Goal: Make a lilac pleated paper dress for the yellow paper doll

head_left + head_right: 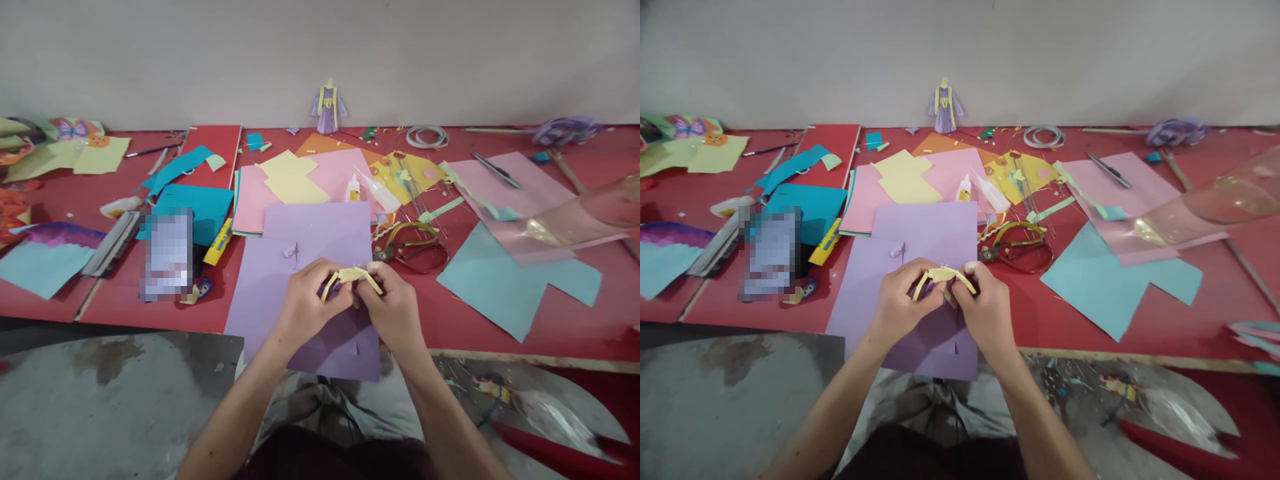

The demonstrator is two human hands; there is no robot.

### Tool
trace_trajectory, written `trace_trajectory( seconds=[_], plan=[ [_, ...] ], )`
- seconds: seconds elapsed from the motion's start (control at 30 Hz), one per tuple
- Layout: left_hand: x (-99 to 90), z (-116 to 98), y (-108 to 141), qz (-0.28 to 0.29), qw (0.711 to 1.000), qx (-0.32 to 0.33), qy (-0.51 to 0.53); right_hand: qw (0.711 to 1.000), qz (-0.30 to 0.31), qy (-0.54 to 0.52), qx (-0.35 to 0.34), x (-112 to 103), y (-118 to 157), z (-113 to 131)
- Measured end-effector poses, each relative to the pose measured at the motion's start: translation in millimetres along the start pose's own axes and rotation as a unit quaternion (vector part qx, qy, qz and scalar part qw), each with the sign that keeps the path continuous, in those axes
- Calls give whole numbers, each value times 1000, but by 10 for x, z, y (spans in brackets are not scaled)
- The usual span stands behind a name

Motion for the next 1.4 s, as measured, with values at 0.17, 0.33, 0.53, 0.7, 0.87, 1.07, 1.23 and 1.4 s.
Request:
trace_trajectory(
  seconds=[0.17,0.33,0.53,0.7,0.87,1.07,1.23,1.4],
  plan=[
    [-96,135,19,-59,995,-75,39,998,44,0,-43,13,-18,82],
    [-80,228,18,-57,984,-107,129,995,92,-13,-43,1,-56,50],
    [-87,241,16,-67,982,-110,141,988,153,-29,-27,50,-69,-34],
    [-36,282,41,-38,979,-139,142,983,167,-78,-4,73,-102,-96],
    [-21,285,64,-35,971,-156,175,982,166,-86,1,90,-114,-87],
    [17,340,70,-35,972,-148,179,984,146,-102,7,83,-87,-62],
    [-118,268,63,-144,985,-34,94,985,108,-136,9,65,-93,-90],
    [-147,-72,38,-101,985,117,-72,994,59,-86,-42,44,-91,-32]
  ],
)
Point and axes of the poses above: each hand's wrist, its own y-axis away from the middle knuckle, its own x-axis out of the palm, z = x × y, the point moved 7 cm from there along -y, towards the middle knuckle, and after that the axes turned 12 degrees about x, right-handed, at the moved point
